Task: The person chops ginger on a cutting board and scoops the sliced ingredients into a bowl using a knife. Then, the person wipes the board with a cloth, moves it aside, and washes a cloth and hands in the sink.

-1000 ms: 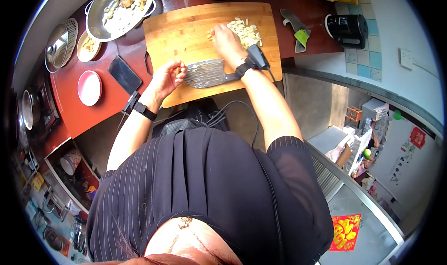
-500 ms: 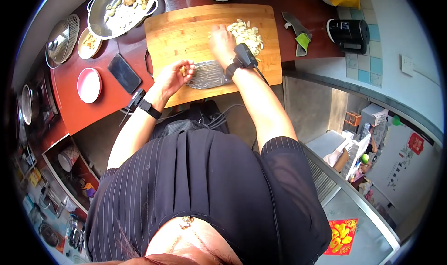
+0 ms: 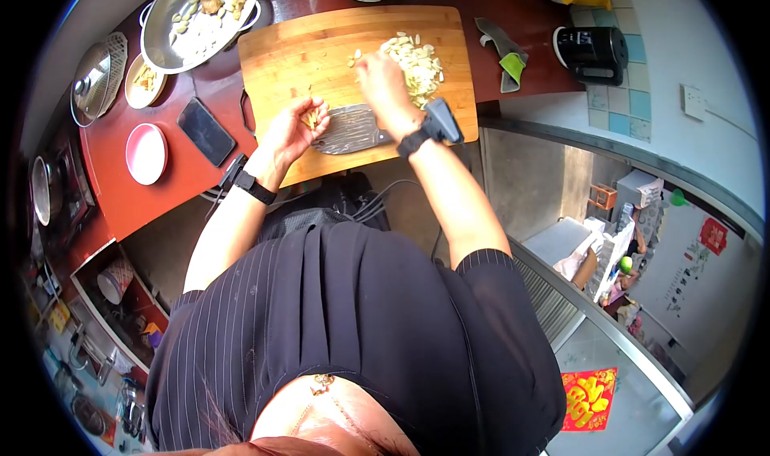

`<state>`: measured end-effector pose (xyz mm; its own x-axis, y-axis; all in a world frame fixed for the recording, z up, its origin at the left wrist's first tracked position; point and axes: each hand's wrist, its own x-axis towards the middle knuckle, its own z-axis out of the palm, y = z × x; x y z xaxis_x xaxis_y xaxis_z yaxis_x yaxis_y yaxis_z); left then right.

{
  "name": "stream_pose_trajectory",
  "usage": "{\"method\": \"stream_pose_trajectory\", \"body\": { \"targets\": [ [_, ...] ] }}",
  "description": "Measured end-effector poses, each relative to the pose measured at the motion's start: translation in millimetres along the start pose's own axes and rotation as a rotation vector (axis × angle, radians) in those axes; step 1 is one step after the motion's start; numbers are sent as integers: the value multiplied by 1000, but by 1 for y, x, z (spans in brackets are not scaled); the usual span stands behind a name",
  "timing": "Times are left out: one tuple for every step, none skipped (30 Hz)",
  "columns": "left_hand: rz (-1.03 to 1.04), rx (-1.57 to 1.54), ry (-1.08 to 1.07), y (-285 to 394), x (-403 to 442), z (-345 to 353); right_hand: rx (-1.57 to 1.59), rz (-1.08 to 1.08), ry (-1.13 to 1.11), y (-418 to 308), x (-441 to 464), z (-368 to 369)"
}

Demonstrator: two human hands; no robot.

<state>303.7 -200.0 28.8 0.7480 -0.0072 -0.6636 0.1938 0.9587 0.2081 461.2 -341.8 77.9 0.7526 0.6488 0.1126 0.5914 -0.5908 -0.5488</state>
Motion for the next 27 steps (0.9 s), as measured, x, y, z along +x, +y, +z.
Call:
{"method": "stream_pose_trajectory", "body": {
  "targets": [
    [-3, 11, -21, 1, -2, -3, -65, 46, 25, 12, 10, 1],
    [-5, 20, -40, 2, -3, -6, -87, -22, 37, 23, 18, 3],
    [-7, 29, -58, 2, -5, -9, -157, -9, 5, 30, 24, 10],
    [-10, 28, -33, 0, -8, -9, -226, 4, -26, 35, 28, 17],
    [-8, 25, -8, -3, -10, -8, -294, 12, -58, 39, 30, 24],
    [6, 24, 21, -2, -12, -7, -335, 38, -116, 32, 34, 23],
    [-10, 40, -17, -1, -12, -9, -376, 24, -76, 33, 36, 29],
    [7, 55, -13, -1, -11, -10, -369, 56, -107, 35, 40, 32],
    [19, 70, -8, -1, -13, -10, -363, 92, -143, 35, 42, 34],
    [24, 74, -2, -1, -15, -8, -379, 76, -131, 31, 41, 33],
    [26, 77, -3, 1, -16, -5, -402, 63, -116, 28, 41, 31],
    [20, 64, -60, 3, -17, -4, -430, 40, -97, 28, 41, 30],
    [30, 64, -45, 4, -17, -3, -458, -22, -79, 30, 38, 27],
    [37, 65, -31, 4, -17, -2, -397, -35, -51, 31, 34, 25],
    [40, 65, -17, 5, -19, 1, -336, -44, -23, 27, 30, 21],
    [51, 69, -27, 6, -18, 1, -237, -25, -40, 14, 26, 19],
    [66, 52, -13, 9, -17, -5, -141, 1, -51, -1, 19, 20],
    [66, 35, -13, 8, -11, -13, -30, -24, -106, -13, 7, 21],
    [56, 16, -25, 2, -3, -13, 102, -51, -88, -37, -7, 14],
    [52, -7, 31, 8, -28, 13, 654, 431, -383, -73, -17, 1],
    [47, -58, -119, 3, -13, -16, 200, -23, -265, -81, -28, 5],
    [57, -77, -85, 4, -19, -8, 219, -162, -202, -84, -40, 11],
    [75, -94, -47, 7, -26, -1, 276, -142, -246, -84, -43, 15],
    [40, -52, -15, 10, -24, -4, 237, -110, -223, -83, -40, 12],
    [8, -11, 20, 12, -24, -10, 200, -79, -205, -80, -37, 11],
    [-22, 27, 56, 15, -24, -17, 149, -53, -152, -69, -33, 9],
    [-33, 13, 32, 19, -26, -25, 97, -30, -100, -54, -28, 6]
  ]
}}
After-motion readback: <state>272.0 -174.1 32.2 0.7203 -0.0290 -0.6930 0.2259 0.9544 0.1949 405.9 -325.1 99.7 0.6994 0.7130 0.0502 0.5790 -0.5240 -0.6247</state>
